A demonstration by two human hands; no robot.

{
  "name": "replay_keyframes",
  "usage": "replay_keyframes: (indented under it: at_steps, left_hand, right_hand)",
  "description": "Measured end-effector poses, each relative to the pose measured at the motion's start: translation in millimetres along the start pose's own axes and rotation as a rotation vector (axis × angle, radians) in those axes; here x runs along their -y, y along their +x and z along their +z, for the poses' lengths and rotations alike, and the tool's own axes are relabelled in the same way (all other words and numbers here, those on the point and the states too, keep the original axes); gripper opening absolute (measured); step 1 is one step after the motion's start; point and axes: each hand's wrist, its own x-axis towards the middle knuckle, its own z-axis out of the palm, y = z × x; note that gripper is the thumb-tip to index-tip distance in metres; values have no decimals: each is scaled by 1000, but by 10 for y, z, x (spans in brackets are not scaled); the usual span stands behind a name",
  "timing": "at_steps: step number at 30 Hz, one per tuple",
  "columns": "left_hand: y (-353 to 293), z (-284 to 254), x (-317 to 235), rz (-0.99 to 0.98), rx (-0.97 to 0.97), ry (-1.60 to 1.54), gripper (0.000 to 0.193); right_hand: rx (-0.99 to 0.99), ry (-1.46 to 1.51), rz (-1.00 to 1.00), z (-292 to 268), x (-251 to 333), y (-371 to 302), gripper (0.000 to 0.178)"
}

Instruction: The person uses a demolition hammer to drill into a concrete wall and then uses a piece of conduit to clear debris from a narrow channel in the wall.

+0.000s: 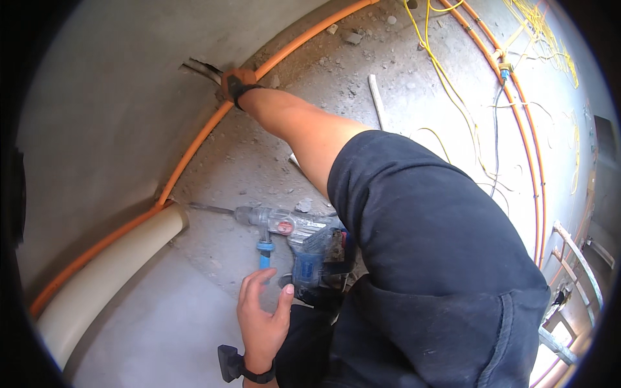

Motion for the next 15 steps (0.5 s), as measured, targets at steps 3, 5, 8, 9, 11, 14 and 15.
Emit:
replay_keyframes:
  at_steps: [3,5,8,9,11,14,15]
  left_hand:
    - [-7,18,-25,-16,-2,4,38]
    - [-12,25,-36,-22,2,3,37]
    - [-36,34,-40,-8,-2,2,37]
    - [-43,37,-40,-9,-2,8,37]
    - [-57,37,-39,-4,-1,13,37]
    - [-47,27,-38,-2,3,23,37]
    - [-41,20,-36,-3,2,24,37]
  right_hand:
    - [41,8,-10,8,-2,21,30]
    - [23,45,-30,-14,-15,-7,31]
    - [20,101,-40,-50,-43,-78,36]
    - [22,119,-37,-53,-47,-97,38]
    - [1,107,-58,-42,-57,-121,42]
    - [-3,103,-75,9,-82,-107,45]
    - [18,89,-56,33,-95,-96,46]
